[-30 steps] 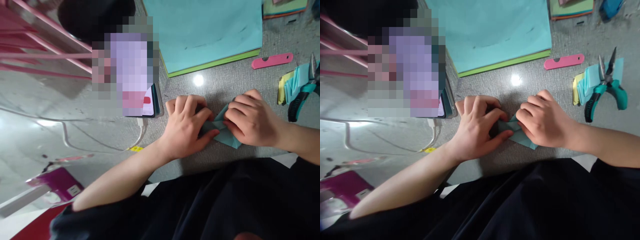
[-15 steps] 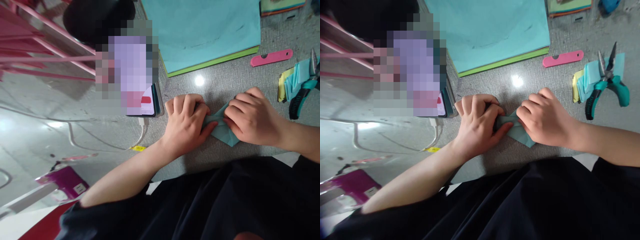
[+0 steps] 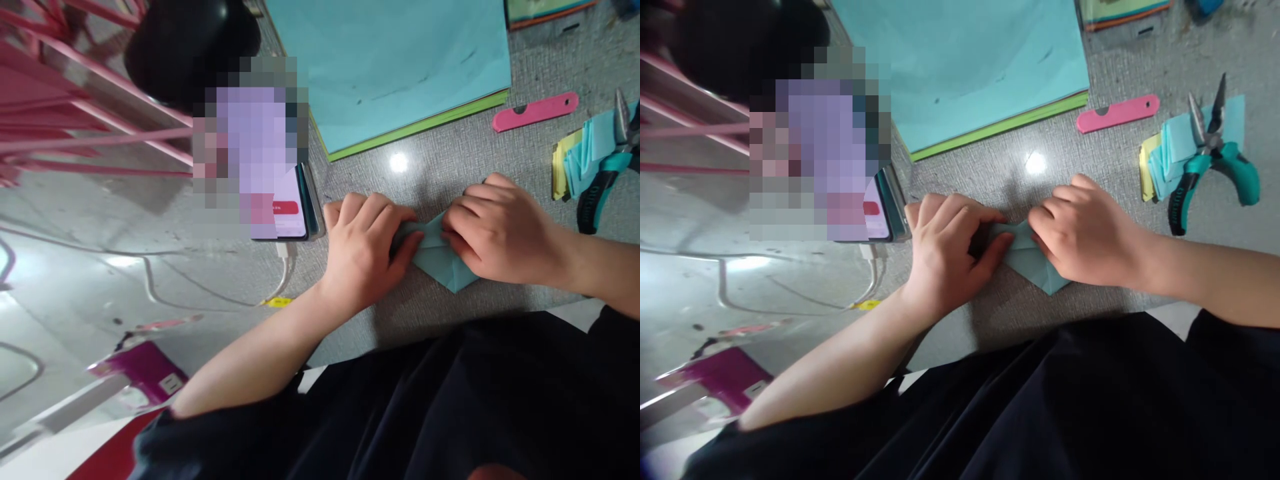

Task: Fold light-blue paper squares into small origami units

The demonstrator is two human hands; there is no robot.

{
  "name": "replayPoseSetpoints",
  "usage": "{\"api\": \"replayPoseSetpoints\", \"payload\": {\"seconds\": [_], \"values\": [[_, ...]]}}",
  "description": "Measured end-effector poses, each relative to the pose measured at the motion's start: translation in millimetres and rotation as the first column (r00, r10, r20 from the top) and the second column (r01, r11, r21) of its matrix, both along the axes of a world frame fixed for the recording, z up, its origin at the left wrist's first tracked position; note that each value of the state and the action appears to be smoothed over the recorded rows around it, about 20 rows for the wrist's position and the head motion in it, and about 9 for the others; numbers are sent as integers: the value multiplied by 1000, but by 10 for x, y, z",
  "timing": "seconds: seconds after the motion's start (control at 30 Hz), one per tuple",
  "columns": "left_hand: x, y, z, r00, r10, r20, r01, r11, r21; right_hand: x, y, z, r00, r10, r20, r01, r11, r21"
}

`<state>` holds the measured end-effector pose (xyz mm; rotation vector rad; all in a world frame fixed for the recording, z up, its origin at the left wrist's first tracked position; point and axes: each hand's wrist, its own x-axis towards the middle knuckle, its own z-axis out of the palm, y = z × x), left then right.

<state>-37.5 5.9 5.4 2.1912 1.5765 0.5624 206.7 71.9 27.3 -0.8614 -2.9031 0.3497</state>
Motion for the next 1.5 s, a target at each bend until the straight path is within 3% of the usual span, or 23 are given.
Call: {"api": "replayPoseSetpoints", "payload": {"seconds": [0.5, 0.77, 0.97, 1.1, 1.27, 1.4, 1.5], "values": [[8, -25, -31, 998, 36, -51, -31, 995, 90, -6, 41, 41, 999, 26, 26, -25, 998, -55], [-82, -72, -35, 991, -75, -113, 103, 955, 278, -22, 35, 64, 1000, 21, 24, -19, 997, -75], [-213, -74, -37, 992, -100, -82, 115, 972, 205, 1, 29, 42, 999, 22, 24, -21, 999, -39], [-234, -72, -34, 993, -88, -77, 99, 982, 163, -6, 28, 52, 990, 128, -62, -123, 990, 74], [-229, -59, -56, 995, -85, -50, 91, 985, 146, -56, -5, 80, 935, 345, -82, -314, 912, 263], [-220, -49, -73, 995, -84, -49, 91, 982, 164, -31, -3, 95, 923, 367, -112, -327, 904, 274], [-217, -50, -76, 996, -77, -49, 85, 980, 178, 19, 30, 140, 934, 355, -40, -339, 915, 218]]}}
